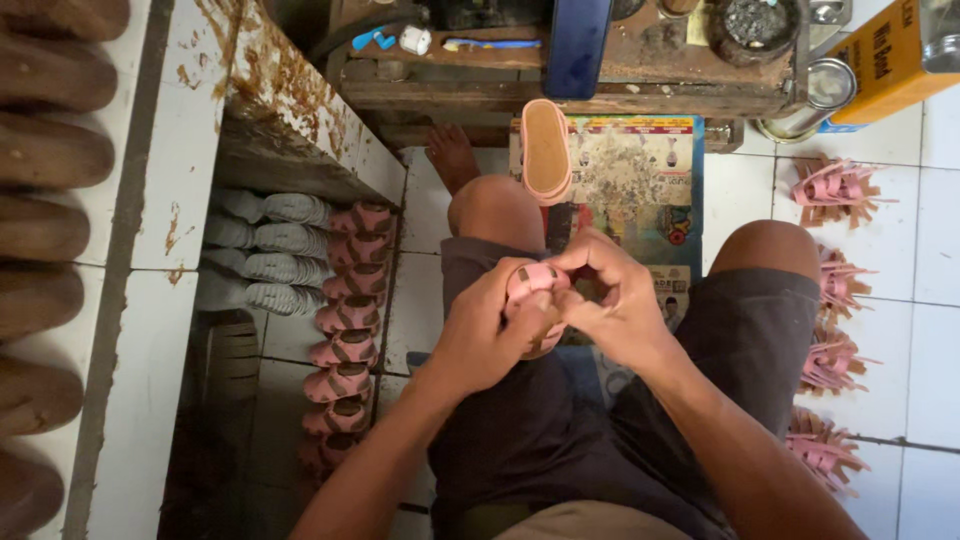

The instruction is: The person sits on the floor assembling pink sandals. They fit the strap upper onto a sole, press and adjust the straps, insert a wooden last into a sandal, stretch the upper over the last, then remove the last and hold up the finished sandal.

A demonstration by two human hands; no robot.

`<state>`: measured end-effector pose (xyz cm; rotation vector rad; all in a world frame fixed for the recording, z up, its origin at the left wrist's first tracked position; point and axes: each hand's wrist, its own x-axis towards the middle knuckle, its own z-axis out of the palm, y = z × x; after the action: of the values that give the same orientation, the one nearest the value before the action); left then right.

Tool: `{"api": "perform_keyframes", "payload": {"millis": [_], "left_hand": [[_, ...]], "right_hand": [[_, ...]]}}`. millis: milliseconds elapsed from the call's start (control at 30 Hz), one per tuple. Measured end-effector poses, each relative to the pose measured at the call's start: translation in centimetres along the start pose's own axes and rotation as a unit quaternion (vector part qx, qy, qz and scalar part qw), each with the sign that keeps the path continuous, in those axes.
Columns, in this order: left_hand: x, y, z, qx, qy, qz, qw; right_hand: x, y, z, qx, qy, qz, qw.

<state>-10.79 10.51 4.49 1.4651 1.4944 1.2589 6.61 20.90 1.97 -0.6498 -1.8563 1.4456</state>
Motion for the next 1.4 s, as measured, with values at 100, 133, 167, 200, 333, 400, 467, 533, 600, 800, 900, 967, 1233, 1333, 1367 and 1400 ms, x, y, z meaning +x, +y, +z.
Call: {"api": "perform_keyframes", "payload": {"millis": [100,133,167,200,333,400,467,533,600,800,900,967,1233,1333,1367,1400], "left_hand": [[0.0,-0.9,-1.1,-0.398,-0.136,-0.135,0.897],[0.0,-1.3,-1.5,-0.365,-0.131,-0.110,0.915],[0.2,-1.7,-1.8,-0.332,-0.129,-0.083,0.931],[0.5,-2.0,-1.9,-0.300,-0.130,-0.056,0.943],[0.7,-2.0,-1.9,-0.360,0.018,-0.148,0.921],[0.7,-1.3,-1.6,-0.357,0.090,-0.135,0.920],[0.6,-0.2,-1.1,-0.334,0.102,-0.102,0.931],[0.7,1.1,-0.6,-0.330,0.110,-0.075,0.935],[1.0,2.3,-0.1,-0.346,0.109,-0.056,0.930],[1.5,4.9,0.7,-0.347,0.103,-0.056,0.930],[1.4,5.1,0.7,-0.325,0.093,-0.038,0.940],[1.3,4.8,0.9,-0.362,0.074,-0.003,0.929],[1.1,2.0,1.9,-0.469,0.125,-0.109,0.868],[0.7,1.5,1.9,-0.495,0.126,-0.133,0.850],[0.6,1.4,2.0,-0.497,0.126,-0.138,0.848],[0.6,1.3,2.1,-0.499,0.126,-0.139,0.846]], "right_hand": [[0.4,1.1,0.0,0.104,0.019,0.113,0.988],[0.6,1.4,0.1,0.105,0.019,0.117,0.987],[0.8,1.7,0.1,0.103,0.023,0.121,0.987],[0.8,1.9,0.2,0.099,0.029,0.127,0.986],[-0.9,1.6,0.6,0.189,-0.013,0.157,0.969],[-2.8,0.8,0.8,0.332,-0.012,0.217,0.918],[-4.1,0.1,0.9,0.366,-0.030,0.157,0.917],[-4.7,-0.7,1.0,0.365,-0.031,0.134,0.921],[-4.9,-1.6,0.9,0.331,-0.012,0.148,0.932],[-4.6,-3.6,0.1,0.342,0.002,0.131,0.931],[-5.1,-3.7,0.0,0.325,-0.001,0.110,0.939],[-5.6,-3.3,-0.1,0.331,-0.001,0.114,0.937],[-1.8,5.2,-3.2,-0.047,0.014,0.196,0.979],[-0.1,9.1,-3.1,-0.403,-0.069,0.215,0.887],[-0.2,10.0,-2.7,-0.504,-0.110,0.230,0.825],[-0.3,10.7,-2.1,-0.499,-0.132,0.282,0.808]]}}
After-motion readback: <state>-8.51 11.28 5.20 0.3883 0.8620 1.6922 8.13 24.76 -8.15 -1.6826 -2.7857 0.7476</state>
